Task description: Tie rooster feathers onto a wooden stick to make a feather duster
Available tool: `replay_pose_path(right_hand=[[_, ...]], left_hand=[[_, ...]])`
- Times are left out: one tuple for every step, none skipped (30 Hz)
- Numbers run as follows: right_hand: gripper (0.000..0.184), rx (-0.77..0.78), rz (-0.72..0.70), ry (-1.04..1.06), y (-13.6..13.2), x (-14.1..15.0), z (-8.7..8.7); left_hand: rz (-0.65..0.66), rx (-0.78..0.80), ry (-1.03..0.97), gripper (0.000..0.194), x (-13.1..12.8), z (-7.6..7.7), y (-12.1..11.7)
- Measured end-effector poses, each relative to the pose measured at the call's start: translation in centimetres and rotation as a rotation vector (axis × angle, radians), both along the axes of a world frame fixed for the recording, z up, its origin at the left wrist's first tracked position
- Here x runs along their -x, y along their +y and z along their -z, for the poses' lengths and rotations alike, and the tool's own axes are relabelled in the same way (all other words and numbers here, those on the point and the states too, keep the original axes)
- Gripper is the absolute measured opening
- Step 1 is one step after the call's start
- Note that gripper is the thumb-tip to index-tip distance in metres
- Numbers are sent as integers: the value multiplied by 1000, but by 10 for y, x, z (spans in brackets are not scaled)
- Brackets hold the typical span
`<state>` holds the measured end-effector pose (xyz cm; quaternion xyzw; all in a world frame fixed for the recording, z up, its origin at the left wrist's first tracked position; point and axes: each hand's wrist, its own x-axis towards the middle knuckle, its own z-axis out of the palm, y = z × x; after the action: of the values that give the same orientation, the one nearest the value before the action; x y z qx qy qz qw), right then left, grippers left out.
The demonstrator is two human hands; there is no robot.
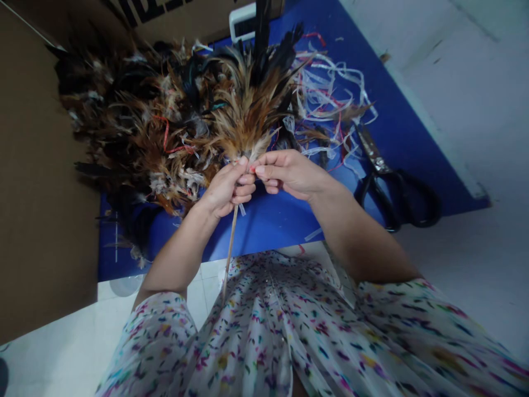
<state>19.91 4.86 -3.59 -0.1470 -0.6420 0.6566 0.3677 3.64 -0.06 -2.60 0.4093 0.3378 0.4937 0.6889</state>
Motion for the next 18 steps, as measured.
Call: replay_pose_path(right_hand=[[18,4,2,1,0,0,0],[17,8,2,2,0,0,0],[16,11,1,2,-1,0,-1],[15,12,-1,1,-1,0,-1],[14,13,-6,2,-1,0,-1],[14,15,-11,1,-1,0,-1],[13,17,-16,2,-1,-1,-2],[14,19,-22,2,-1,-1,-2],[14,23,-28,0,-1,-1,-2],[16,28,-34,-2,-1,-1,-2],[17,31,-40,-1,-1,-1,-2],[19,32,-47,-1,-1,-1,-2],[21,31,-53,2,0,-1,-1],[24,26,-58,6,0,-1,-1],[26,18,-61,11,0,-1,0],[29,7,-62,15,1,0,0],[31,-5,-60,18,1,0,1],[32,-17,-53,20,1,1,1]], left_hand=[[-5,9,-7,30,0,0,0],[-12,23,-14,30,0,0,0],[-20,37,-18,30,0,0,0],[-26,47,-20,30,0,0,0],[-26,49,-19,30,0,0,0],[-20,42,-17,30,0,0,1],[-9,29,-13,30,1,0,1],[4,14,-8,31,1,0,1],[16,0,-4,31,1,0,1],[25,-12,1,32,1,0,1],[31,-20,5,32,1,0,1],[33,-25,10,32,1,0,1],[33,-28,13,33,0,0,0],[32,-30,16,33,0,0,0],[29,-30,17,32,0,0,0],[25,-27,19,32,0,0,0],[20,-21,19,32,0,0,0],[16,-13,19,31,0,0,0]])
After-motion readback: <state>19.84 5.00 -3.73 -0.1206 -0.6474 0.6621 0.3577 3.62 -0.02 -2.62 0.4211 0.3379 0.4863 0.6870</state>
